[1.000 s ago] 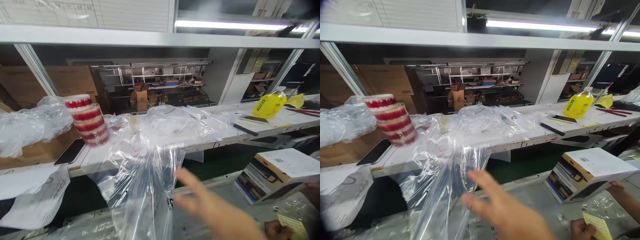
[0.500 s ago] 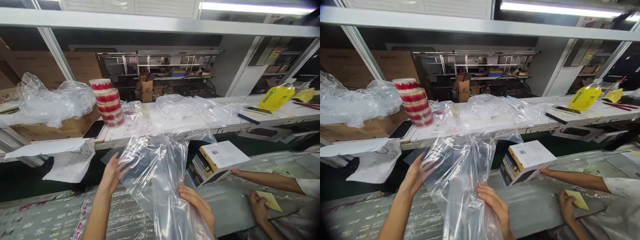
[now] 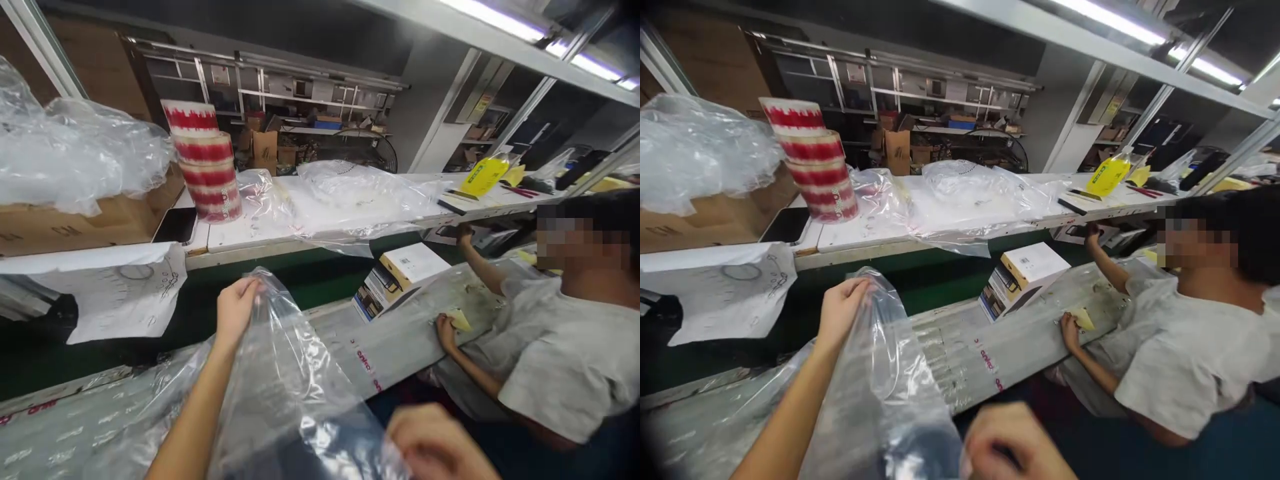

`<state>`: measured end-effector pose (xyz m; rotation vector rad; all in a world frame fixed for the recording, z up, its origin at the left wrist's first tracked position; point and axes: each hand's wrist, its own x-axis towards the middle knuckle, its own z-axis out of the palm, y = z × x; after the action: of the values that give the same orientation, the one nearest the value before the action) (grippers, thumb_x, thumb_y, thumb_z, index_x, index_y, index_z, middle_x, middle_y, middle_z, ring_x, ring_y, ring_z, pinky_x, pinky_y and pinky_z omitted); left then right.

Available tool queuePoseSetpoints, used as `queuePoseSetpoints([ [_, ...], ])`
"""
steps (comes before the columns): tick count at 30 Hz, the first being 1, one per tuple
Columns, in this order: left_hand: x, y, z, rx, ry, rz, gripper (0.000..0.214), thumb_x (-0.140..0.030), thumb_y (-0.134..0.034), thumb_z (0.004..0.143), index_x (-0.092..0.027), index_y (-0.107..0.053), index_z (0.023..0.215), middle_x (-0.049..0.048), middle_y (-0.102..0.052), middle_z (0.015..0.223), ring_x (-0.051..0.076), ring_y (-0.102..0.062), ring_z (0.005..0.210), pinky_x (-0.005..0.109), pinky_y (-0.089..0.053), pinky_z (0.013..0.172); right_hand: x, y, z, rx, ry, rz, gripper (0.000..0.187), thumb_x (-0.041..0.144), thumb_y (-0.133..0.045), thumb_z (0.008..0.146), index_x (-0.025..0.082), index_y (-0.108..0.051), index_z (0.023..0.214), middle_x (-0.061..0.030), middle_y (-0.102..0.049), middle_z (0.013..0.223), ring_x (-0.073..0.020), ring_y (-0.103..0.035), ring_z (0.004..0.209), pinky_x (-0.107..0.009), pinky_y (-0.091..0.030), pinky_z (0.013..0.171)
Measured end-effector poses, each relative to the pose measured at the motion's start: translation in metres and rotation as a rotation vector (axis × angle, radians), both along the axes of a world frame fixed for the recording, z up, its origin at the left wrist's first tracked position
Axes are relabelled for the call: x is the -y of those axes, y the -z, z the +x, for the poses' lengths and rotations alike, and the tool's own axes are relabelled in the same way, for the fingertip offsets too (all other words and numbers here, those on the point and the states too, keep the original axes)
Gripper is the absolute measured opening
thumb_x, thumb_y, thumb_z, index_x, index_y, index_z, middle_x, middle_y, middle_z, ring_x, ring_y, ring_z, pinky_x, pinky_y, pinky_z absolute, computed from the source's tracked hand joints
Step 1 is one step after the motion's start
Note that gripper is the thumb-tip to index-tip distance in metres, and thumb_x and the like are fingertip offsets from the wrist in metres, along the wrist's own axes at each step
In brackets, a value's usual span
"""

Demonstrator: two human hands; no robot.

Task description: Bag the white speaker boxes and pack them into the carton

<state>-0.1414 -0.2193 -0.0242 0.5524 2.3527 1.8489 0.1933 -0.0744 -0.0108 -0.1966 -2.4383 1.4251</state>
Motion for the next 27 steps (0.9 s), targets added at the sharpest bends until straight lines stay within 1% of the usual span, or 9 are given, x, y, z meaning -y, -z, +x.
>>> queuePoseSetpoints([
  [2, -0.004, -0.004, 0.016, -0.192, 0.067, -0.224, 0.029, -0.032, -0.053, 0.088, -0.018, -0.077, 0.095, 0.0061, -0.078, 0.086, 0.021, -0.069, 0.071, 0.030, -0.048, 0.073, 0.003, -0.029, -0.029, -0.205, 0.359, -0.068, 0.026, 0.051, -0.057, 0.093, 0.036, -0.074, 0.106, -0.0091, -0.072, 0.106, -0.0268, -0.069, 0.101, -0.040, -0.059, 0.088],
  [3, -0.007, -0.007, 0.025, -0.287, 0.109, -0.342, 0.029, -0.026, -0.050, 0.090, -0.018, -0.076, 0.101, 0.0062, -0.078, 0.091, 0.022, -0.071, 0.078, 0.030, -0.048, 0.076, 0.005, -0.033, -0.046, -0.197, 0.446, -0.132, 0.036, 0.055, -0.059, 0.091, 0.034, -0.069, 0.119, -0.0106, -0.067, 0.120, -0.0284, -0.066, 0.111, -0.042, -0.057, 0.093],
  [5, -0.012, -0.015, 0.041, -0.454, 0.190, -0.548, 0.034, -0.016, -0.047, 0.090, -0.020, -0.074, 0.110, 0.0066, -0.078, 0.101, 0.025, -0.071, 0.091, 0.030, -0.047, 0.078, 0.013, -0.024, -0.078, 0.036, 0.408, -0.342, 0.073, 0.063, -0.071, 0.079, 0.028, -0.054, 0.140, -0.0133, -0.056, 0.138, -0.0303, -0.062, 0.118, -0.045, -0.056, 0.095],
  [7, -0.017, -0.021, 0.053, -0.548, 0.248, -0.662, 0.036, -0.012, -0.044, 0.092, -0.021, -0.072, 0.113, 0.0066, -0.077, 0.106, 0.025, -0.071, 0.097, 0.030, -0.046, 0.076, 0.027, -0.002, -0.100, 0.299, 0.264, -0.600, 0.093, 0.061, -0.084, 0.067, 0.023, -0.048, 0.144, -0.0139, -0.056, 0.136, -0.0276, -0.064, 0.111, -0.040, -0.057, 0.089],
  [11, -0.019, -0.028, 0.054, -0.507, 0.298, -0.520, 0.031, -0.016, -0.045, 0.095, -0.021, -0.073, 0.107, 0.0058, -0.077, 0.098, 0.023, -0.070, 0.088, 0.030, -0.045, 0.076, 0.050, 0.043, -0.103, 0.408, 0.095, -1.156, 0.063, 0.044, -0.095, 0.059, 0.017, -0.066, 0.108, -0.0023, -0.066, 0.089, -0.0129, -0.064, 0.079, -0.023, -0.053, 0.069],
  [13, -0.014, -0.029, 0.045, -0.382, 0.363, -0.360, 0.026, -0.024, -0.050, 0.095, -0.019, -0.075, 0.092, 0.0045, -0.075, 0.082, 0.020, -0.067, 0.076, 0.029, -0.044, 0.072, 0.047, 0.057, -0.093, 0.366, 0.118, -1.270, 0.049, 0.039, -0.097, 0.054, 0.015, -0.066, 0.084, 0.0033, -0.059, 0.069, -0.0068, -0.056, 0.062, -0.017, -0.047, 0.059],
  [18, -0.003, -0.028, 0.026, 0.080, 0.682, -0.060, 0.014, -0.027, -0.072, 0.076, -0.013, -0.072, 0.073, 0.0002, -0.061, 0.058, 0.012, -0.054, 0.055, 0.024, -0.042, 0.057, 0.016, 0.069, -0.066, 0.384, 0.358, -1.040, 0.053, 0.045, -0.100, 0.040, 0.014, -0.065, 0.065, 0.0014, -0.061, 0.062, -0.0079, -0.056, 0.058, -0.017, -0.042, 0.054],
  [23, -0.004, -0.023, 0.020, 0.266, 0.807, -0.092, 0.012, -0.021, -0.077, 0.069, -0.011, -0.075, 0.075, 0.0064, -0.069, 0.069, 0.013, -0.060, 0.060, 0.024, -0.047, 0.055, -0.003, 0.071, -0.048, 0.513, 0.152, -0.826, 0.050, 0.061, -0.087, 0.062, 0.015, -0.076, 0.078, -0.0057, -0.068, 0.078, -0.0168, -0.063, 0.076, -0.029, -0.051, 0.076],
  [27, -0.002, -0.014, -0.002, 0.567, 0.999, -0.006, 0.056, -0.050, -0.082, 0.070, -0.015, -0.074, 0.113, 0.0162, -0.074, 0.106, 0.022, -0.071, 0.085, 0.025, -0.053, 0.062, -0.013, 0.072, -0.046, 0.391, 0.104, -0.331, 0.053, 0.069, -0.068, 0.078, 0.017, -0.079, 0.082, -0.0104, -0.068, 0.090, -0.0257, -0.061, 0.092, -0.041, -0.047, 0.094],
])
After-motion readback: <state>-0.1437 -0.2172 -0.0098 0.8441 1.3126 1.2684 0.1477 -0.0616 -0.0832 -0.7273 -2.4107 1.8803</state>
